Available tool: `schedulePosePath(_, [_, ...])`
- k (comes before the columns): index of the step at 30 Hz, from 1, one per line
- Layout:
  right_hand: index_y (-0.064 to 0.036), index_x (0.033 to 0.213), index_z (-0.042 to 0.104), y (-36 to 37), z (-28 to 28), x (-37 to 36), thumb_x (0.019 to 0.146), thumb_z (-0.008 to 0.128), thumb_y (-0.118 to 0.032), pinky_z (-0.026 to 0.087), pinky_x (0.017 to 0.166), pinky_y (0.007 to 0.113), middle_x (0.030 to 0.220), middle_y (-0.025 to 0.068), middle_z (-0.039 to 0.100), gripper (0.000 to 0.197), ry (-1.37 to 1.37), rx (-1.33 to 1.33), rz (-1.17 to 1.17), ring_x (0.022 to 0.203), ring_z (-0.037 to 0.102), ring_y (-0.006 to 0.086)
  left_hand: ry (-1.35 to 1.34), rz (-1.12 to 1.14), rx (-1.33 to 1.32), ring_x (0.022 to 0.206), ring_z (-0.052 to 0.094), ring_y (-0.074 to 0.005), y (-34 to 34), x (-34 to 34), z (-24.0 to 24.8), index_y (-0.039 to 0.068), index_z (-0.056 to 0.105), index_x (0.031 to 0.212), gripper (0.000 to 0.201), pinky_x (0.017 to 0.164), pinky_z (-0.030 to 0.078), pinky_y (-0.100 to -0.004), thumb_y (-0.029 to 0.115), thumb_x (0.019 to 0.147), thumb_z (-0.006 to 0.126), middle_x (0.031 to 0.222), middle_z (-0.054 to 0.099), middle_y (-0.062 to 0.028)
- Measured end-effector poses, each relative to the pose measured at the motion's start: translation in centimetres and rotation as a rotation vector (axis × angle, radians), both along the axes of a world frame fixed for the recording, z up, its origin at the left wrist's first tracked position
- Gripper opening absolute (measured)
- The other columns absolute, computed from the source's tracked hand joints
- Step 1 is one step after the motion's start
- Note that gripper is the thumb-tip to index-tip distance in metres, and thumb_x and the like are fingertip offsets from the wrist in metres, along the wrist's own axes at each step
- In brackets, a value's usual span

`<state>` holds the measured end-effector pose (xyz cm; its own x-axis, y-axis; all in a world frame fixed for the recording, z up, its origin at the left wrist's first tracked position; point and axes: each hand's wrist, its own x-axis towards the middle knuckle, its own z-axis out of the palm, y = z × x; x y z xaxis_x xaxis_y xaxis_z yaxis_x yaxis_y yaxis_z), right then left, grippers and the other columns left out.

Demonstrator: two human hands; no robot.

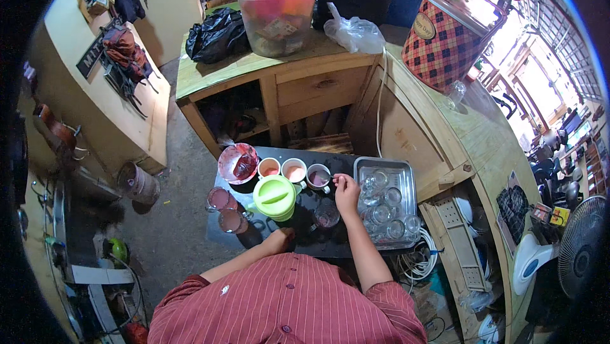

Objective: The recorder is preparing multiple drinks at a bar or counter, pouring ingredients from various containers and stirring them in glasses.

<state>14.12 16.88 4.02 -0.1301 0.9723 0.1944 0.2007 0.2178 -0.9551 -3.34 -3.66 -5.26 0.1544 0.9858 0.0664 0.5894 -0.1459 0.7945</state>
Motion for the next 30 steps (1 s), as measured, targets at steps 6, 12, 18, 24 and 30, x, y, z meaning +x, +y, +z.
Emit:
schedulePosePath(6, [0.0046, 0.093, 0.064, 1.8, -2.9, -1.3, 0.095, 0.046, -0.009, 0.054, 0.068, 0.027, 0.084, 0.0100, 0.066, 0.022, -0.137, -0.038, 0.004, 0.075, 0.065, 0.0150, -0.027, -0.019, -0.006, 0.077, 0.056, -0.0427, -0.1, -0.2, 0.9, 0.000, 0.051, 0.082, 0.012, 0.065, 0.046, -0.0459, 0.002, 0.072, 0.057, 0.078, 0.056, -0.0221])
schedulePosePath(12, [0.0032, 0.087, 0.064, 1.6, -4.0, -2.0, 0.092, 0.048, -0.009, 0.053, 0.066, 0.032, 0.077, 0.0138, 0.067, 0.021, -0.090, -0.056, -0.012, 0.071, 0.068, 0.0206, -0.028, -0.034, 0.057, 0.078, 0.056, -0.0431, 0.0, -0.3, 0.3, 0.000, 0.052, 0.082, 0.010, 0.066, 0.046, -0.0466, 0.003, 0.073, 0.056, 0.079, 0.056, -0.0226])
schedulePosePath(18, [0.0058, 0.093, 0.062, 1.7, -4.0, -1.6, 0.096, 0.045, -0.012, 0.054, 0.064, 0.027, 0.085, 0.0105, 0.066, 0.025, -0.118, -0.110, 0.058, 0.072, 0.067, 0.0171, -0.020, -0.055, 0.064, 0.076, 0.056, -0.0429, 0.0, -0.4, 0.1, 0.000, 0.052, 0.082, 0.010, 0.065, 0.046, -0.0462, 0.003, 0.073, 0.056, 0.078, 0.056, -0.0223])
schedulePosePath(24, [0.0060, 0.096, 0.060, 2.1, -4.0, -1.0, 0.098, 0.042, -0.015, 0.055, 0.063, 0.026, 0.088, 0.0133, 0.064, 0.027, 0.137, -0.351, -0.025, 0.072, 0.067, 0.0190, -0.009, -0.047, -0.048, 0.076, 0.057, -0.0417, 0.0, -0.4, 0.3, 0.001, 0.052, 0.080, 0.010, 0.064, 0.046, -0.0456, 0.001, 0.071, 0.056, 0.077, 0.056, -0.0212])
schedulePosePath(30, [0.0077, 0.101, 0.056, 2.0, -1.9, 1.3, 0.098, 0.042, -0.017, 0.056, 0.067, 0.027, 0.094, 0.0151, 0.063, 0.029, 0.373, -0.499, -0.047, 0.075, 0.066, 0.0199, -0.024, -0.058, -0.018, 0.075, 0.056, -0.0408, 0.1, -0.4, 0.7, 0.002, 0.051, 0.077, 0.010, 0.064, 0.046, -0.0449, 0.001, 0.069, 0.057, 0.076, 0.056, -0.0200])
